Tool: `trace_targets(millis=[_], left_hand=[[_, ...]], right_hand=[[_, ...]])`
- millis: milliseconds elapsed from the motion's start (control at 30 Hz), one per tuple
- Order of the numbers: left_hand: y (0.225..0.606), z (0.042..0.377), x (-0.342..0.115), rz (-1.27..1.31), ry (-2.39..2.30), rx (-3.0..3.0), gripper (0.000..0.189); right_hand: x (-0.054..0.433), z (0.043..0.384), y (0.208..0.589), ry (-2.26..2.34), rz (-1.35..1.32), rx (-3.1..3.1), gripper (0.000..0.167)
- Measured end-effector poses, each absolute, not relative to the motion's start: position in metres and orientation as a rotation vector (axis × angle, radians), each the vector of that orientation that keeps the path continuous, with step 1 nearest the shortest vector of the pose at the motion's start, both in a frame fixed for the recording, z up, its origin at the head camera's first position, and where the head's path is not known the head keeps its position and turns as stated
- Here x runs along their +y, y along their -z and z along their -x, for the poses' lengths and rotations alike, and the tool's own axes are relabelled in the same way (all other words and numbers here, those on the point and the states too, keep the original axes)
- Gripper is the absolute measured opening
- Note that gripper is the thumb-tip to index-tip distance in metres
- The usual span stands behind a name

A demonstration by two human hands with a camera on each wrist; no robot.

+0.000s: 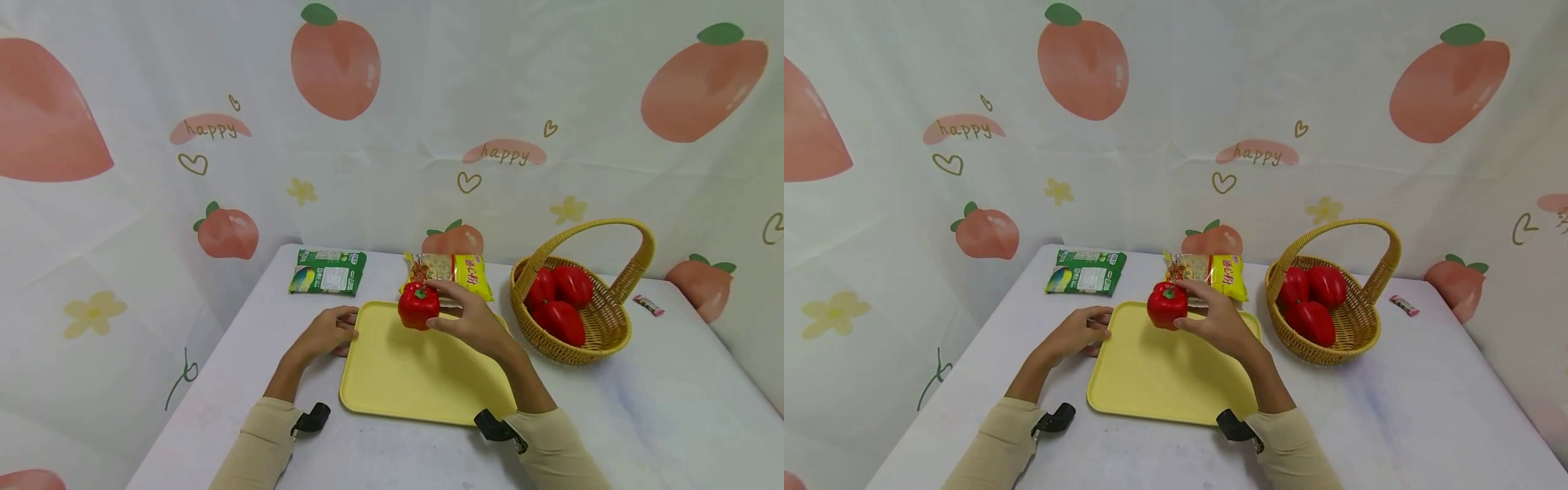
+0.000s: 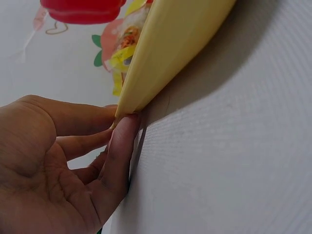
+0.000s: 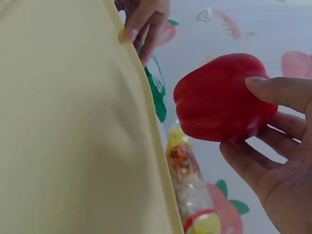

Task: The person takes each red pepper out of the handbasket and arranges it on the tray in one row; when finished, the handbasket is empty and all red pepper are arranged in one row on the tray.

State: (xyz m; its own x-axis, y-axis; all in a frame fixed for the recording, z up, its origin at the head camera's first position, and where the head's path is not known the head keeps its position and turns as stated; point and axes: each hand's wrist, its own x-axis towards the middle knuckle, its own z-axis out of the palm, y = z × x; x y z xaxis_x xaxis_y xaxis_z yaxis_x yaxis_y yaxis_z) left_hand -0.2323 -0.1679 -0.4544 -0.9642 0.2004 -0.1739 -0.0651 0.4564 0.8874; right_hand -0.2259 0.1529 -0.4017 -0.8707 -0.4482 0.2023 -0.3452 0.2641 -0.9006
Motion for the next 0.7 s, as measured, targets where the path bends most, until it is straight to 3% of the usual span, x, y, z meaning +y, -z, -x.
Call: trace_targets(millis=[700], left_hand=[[0.452, 0.231, -0.165, -0.090, -1.475, 2.486, 0.054]], right_hand=[[0.105, 0.225, 0.421, 1.711, 0.773, 2.461, 0.066]])
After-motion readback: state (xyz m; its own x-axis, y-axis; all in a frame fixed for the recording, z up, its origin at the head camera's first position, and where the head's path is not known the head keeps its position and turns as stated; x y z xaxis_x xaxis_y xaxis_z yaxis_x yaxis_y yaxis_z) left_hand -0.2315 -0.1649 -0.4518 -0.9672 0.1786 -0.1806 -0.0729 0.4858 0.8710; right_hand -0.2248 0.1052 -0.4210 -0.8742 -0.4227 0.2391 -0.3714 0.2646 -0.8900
